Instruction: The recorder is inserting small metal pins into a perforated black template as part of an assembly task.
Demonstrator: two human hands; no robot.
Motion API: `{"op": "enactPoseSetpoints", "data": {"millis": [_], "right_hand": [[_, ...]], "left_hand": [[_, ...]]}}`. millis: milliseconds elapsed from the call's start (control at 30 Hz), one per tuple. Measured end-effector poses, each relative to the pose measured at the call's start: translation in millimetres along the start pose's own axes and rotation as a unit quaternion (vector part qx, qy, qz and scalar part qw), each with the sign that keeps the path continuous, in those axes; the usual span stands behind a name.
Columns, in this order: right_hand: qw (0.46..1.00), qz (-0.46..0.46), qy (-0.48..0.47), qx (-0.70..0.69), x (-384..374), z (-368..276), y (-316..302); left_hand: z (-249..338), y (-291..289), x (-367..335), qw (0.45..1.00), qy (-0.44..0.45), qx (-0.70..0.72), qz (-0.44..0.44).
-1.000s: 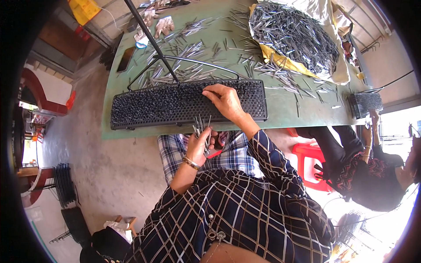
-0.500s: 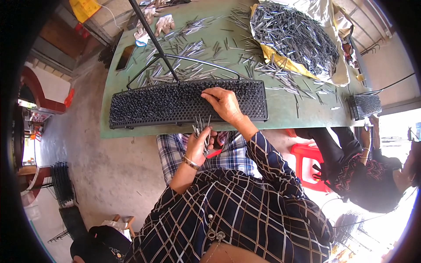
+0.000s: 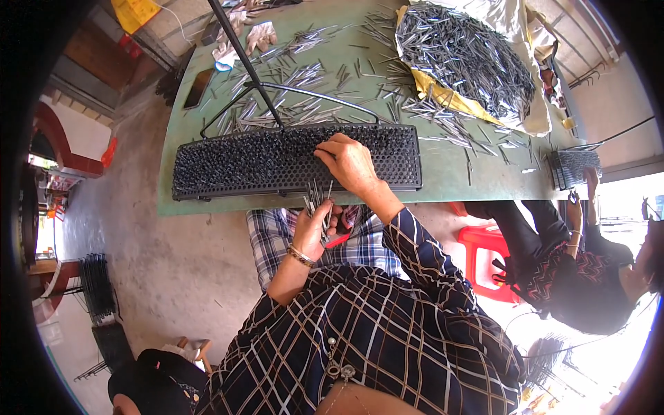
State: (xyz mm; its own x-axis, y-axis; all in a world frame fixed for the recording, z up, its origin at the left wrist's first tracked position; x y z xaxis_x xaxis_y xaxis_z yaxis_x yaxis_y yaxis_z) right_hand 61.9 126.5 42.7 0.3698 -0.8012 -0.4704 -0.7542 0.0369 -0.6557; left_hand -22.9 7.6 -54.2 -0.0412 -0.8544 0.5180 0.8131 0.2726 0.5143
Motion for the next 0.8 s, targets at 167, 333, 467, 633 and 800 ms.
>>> {"op": "enactPoseSetpoints", "data": {"millis": [167, 333, 467, 633, 800], "right_hand": [[0.999, 0.003, 0.042, -0.015, 4, 4, -1], [1.0, 0.01, 0.018, -0.014, 4, 1, 1], [0.999, -0.009, -0.025, 0.03, -2, -6, 2], [0.996, -0.024, -0.068, 0.06, -6, -7, 3], [0.99, -0.066, -0.087, 0.094, -6, -6, 9]], "left_hand": [[0, 1, 2, 1.0, 0.0, 0.0, -0.002], [-1, 2, 2, 1.0, -0.003, 0.002, -0.002], [1, 4, 3, 1.0, -0.003, 0.01, 0.007], [0, 3, 2, 1.0, 0.002, 0.008, -0.007], [0, 3, 3, 1.0, 0.001, 0.017, -0.005]]}}
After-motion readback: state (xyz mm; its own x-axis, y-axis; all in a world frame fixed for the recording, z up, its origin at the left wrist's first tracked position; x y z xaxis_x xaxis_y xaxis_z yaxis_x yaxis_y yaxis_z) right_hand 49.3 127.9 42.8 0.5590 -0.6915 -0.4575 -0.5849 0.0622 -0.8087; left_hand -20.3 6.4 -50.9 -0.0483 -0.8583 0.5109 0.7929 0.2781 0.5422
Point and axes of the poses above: each hand's wrist, its own x-axis away from the middle knuckle, its own y-axis out of the palm, z = x × y, the point moved 6 cm from there along -x, towards the middle knuckle
